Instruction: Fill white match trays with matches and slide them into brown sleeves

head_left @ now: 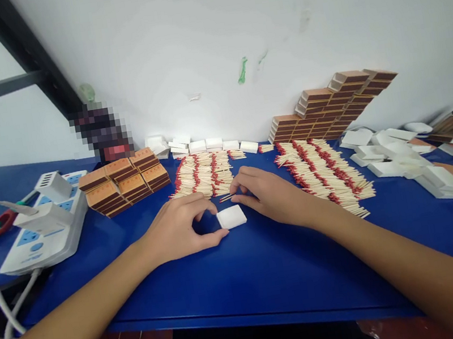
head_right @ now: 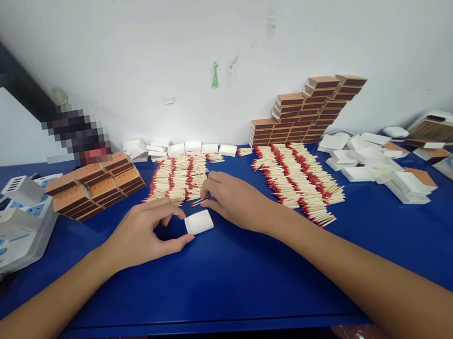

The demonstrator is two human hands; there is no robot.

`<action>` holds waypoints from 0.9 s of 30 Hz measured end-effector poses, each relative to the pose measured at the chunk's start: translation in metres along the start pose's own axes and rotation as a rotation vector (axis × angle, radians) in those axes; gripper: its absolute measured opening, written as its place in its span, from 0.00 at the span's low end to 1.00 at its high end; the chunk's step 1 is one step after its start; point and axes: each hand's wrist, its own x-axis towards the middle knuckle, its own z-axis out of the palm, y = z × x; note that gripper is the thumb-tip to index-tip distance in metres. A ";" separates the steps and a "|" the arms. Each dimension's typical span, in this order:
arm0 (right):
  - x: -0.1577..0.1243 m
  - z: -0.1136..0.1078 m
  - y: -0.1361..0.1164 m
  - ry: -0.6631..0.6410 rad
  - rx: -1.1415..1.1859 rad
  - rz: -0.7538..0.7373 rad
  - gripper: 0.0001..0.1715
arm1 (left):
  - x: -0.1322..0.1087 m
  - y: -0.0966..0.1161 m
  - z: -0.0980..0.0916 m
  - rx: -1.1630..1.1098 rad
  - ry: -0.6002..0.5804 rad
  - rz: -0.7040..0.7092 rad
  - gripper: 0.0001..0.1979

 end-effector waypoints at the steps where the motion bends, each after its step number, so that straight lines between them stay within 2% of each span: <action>1: 0.000 0.001 0.001 -0.013 0.005 0.000 0.01 | 0.000 0.000 -0.001 0.002 -0.002 -0.002 0.14; 7: 0.006 0.011 0.005 -0.031 0.034 0.021 0.04 | 0.002 -0.003 -0.003 0.011 0.008 0.006 0.14; 18: 0.000 -0.001 0.004 -0.013 -0.019 0.038 0.05 | 0.000 -0.004 -0.005 0.034 0.022 0.023 0.13; 21: -0.001 0.000 0.007 -0.043 0.003 0.031 0.04 | 0.000 -0.005 -0.005 0.026 0.015 0.028 0.13; 27: -0.001 0.002 0.009 -0.082 0.012 0.034 0.07 | 0.001 -0.006 -0.005 0.008 -0.030 0.031 0.14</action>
